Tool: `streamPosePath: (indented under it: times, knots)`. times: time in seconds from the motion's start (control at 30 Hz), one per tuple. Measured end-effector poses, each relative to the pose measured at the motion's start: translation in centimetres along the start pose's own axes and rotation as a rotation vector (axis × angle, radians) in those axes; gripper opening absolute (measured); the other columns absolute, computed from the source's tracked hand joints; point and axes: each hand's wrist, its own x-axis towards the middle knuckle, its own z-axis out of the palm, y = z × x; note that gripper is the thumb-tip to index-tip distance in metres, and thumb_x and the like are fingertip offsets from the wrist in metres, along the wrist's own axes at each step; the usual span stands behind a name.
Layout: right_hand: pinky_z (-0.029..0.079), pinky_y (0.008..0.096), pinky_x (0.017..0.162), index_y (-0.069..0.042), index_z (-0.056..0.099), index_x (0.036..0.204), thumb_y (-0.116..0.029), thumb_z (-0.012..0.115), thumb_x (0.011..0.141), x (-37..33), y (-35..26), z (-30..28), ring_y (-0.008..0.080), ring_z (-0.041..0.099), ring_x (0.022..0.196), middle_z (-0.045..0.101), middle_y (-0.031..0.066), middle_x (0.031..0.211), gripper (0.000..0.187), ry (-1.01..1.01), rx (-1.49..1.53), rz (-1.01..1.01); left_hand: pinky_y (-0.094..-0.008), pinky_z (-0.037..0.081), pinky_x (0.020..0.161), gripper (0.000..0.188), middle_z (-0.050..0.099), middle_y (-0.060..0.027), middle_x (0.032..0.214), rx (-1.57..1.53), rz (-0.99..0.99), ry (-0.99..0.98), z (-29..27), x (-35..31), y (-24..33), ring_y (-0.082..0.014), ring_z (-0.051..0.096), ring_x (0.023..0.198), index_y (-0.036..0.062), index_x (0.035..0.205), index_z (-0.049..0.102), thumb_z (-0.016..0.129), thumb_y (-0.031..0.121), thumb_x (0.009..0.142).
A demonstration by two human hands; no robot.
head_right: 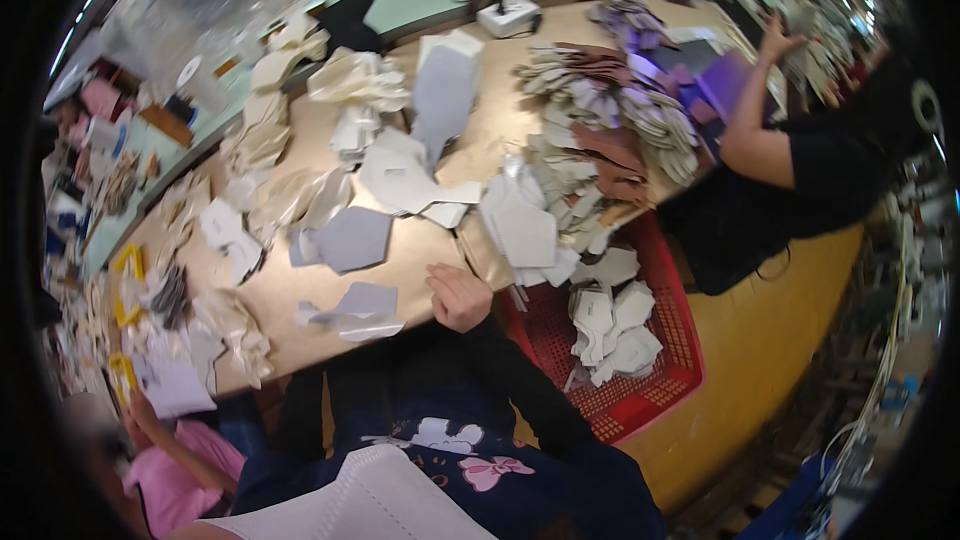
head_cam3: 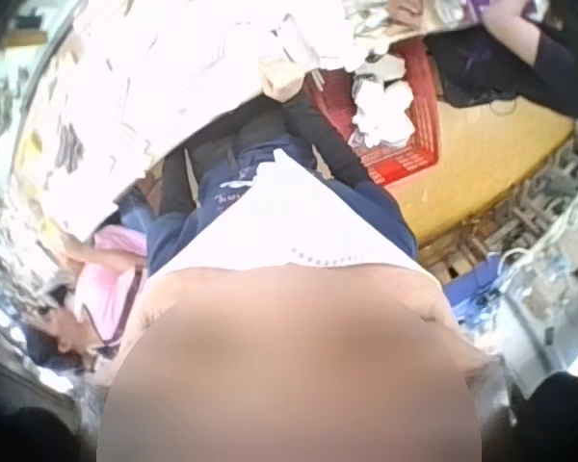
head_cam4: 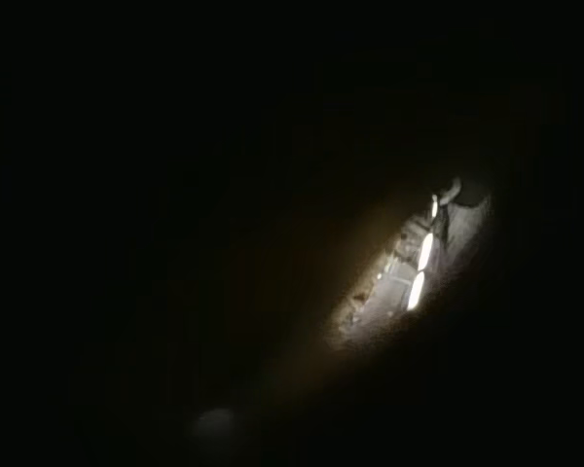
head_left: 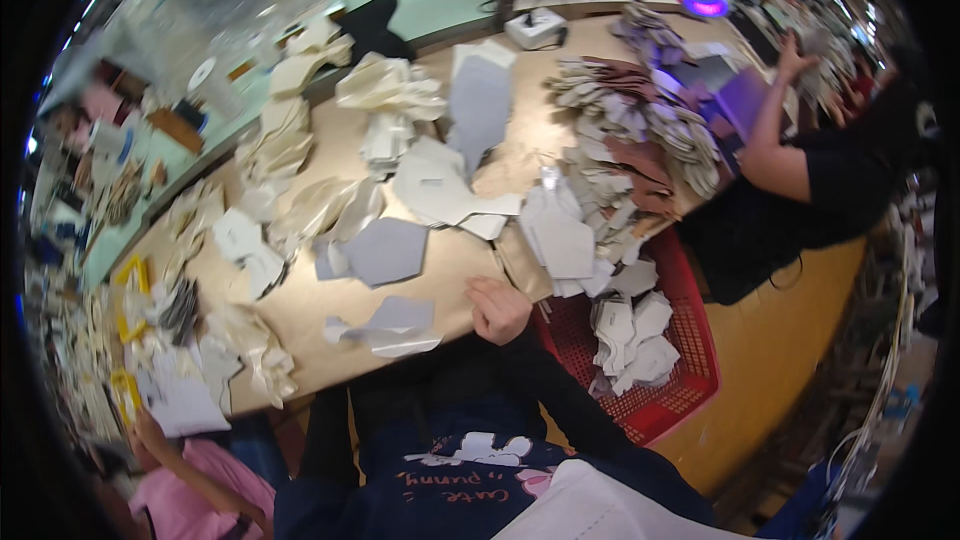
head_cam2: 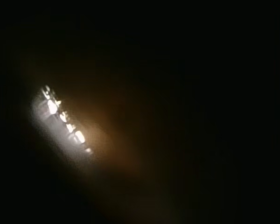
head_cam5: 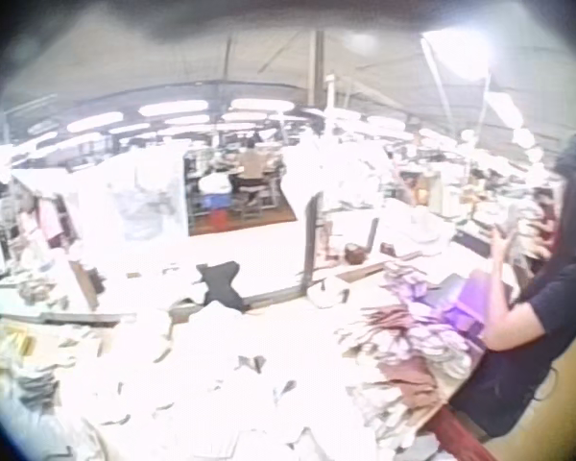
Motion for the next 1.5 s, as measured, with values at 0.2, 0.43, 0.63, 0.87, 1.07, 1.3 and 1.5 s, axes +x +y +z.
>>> streamPosePath:
  times: [0.2,0.43,0.63,0.87,1.07,1.3,1.5]
  knots:
    - [0.057,0.0349,0.078,-0.006,0.071,0.090,0.002,0.063,0.068,0.8,-0.2,-0.6,0.0263,0.071,0.093,0.072,0.0080,0.102,0.025,-0.086,0.015,-0.001,-0.0431,0.051,0.088,0.034,0.068,-0.0197,0.103,0.000,-0.133,0.012,-0.9,-0.9,0.3,-0.0374,0.066,0.097,0.0021,0.114,0.066,0.070,0.016,0.083]
    - [0.056,0.0335,0.076,-0.007,0.071,0.089,0.001,0.065,0.069,1.2,-0.4,-0.6,0.0245,0.071,0.091,0.072,0.0063,0.100,0.023,-0.146,0.017,-0.016,-0.0429,0.051,0.087,0.032,0.069,-0.0199,0.101,-0.018,-0.196,0.026,-1.0,-2.5,-0.2,-0.0371,0.066,0.095,0.0017,0.112,0.067,0.070,0.017,0.084]
    - [0.056,0.0351,0.077,-0.007,0.071,0.089,0.000,0.064,0.069,0.6,0.0,-0.6,0.0256,0.071,0.090,0.073,0.0066,0.102,0.023,-0.175,-0.058,-0.068,-0.0427,0.051,0.086,0.030,0.069,-0.0200,0.099,-0.042,-0.212,0.068,-0.9,-2.6,-1.2,-0.0367,0.066,0.094,0.0015,0.110,0.068,0.070,0.017,0.084]
    - [0.056,0.0363,0.077,-0.007,0.072,0.088,-0.001,0.061,0.071,0.5,-0.6,0.1,0.0278,0.072,0.089,0.074,0.0077,0.099,0.022,-0.089,-0.068,-0.054,-0.0425,0.051,0.085,0.028,0.069,-0.0202,0.097,-0.056,-0.223,0.102,-1.9,-2.3,-2.6,-0.0364,0.067,0.092,0.0012,0.108,0.069,0.070,0.018,0.085]
    - [0.055,0.0364,0.079,-0.006,0.072,0.087,0.000,0.060,0.071,0.4,-0.5,-0.2,0.0279,0.071,0.091,0.074,0.0079,0.099,0.020,-0.130,-0.095,-0.065,-0.0423,0.052,0.084,0.027,0.069,-0.0204,0.096,-0.090,-0.225,0.087,-1.4,-2.6,-3.1,-0.0360,0.067,0.091,0.0009,0.106,0.069,0.069,0.019,0.085]
    - [0.053,0.0369,0.080,-0.005,0.072,0.090,0.001,0.057,0.074,0.1,-0.5,0.0,0.0286,0.070,0.094,0.074,0.0089,0.104,0.022,-0.154,-0.115,-0.077,-0.0420,0.052,0.083,0.026,0.070,-0.0205,0.094,-0.105,-0.234,0.078,-1.4,-3.1,-3.7,-0.0356,0.067,0.089,0.0006,0.103,0.070,0.069,0.020,0.086]
    - [0.054,0.0370,0.080,-0.005,0.072,0.089,0.000,0.057,0.071,0.2,-0.4,-0.1,0.0286,0.071,0.092,0.074,0.0081,0.101,0.023,-0.150,-0.141,-0.103,-0.0419,0.052,0.082,0.025,0.070,-0.0207,0.092,-0.114,-0.239,0.070,-1.4,-3.5,-4.2,-0.0353,0.068,0.088,0.0003,0.101,0.071,0.069,0.020,0.087]
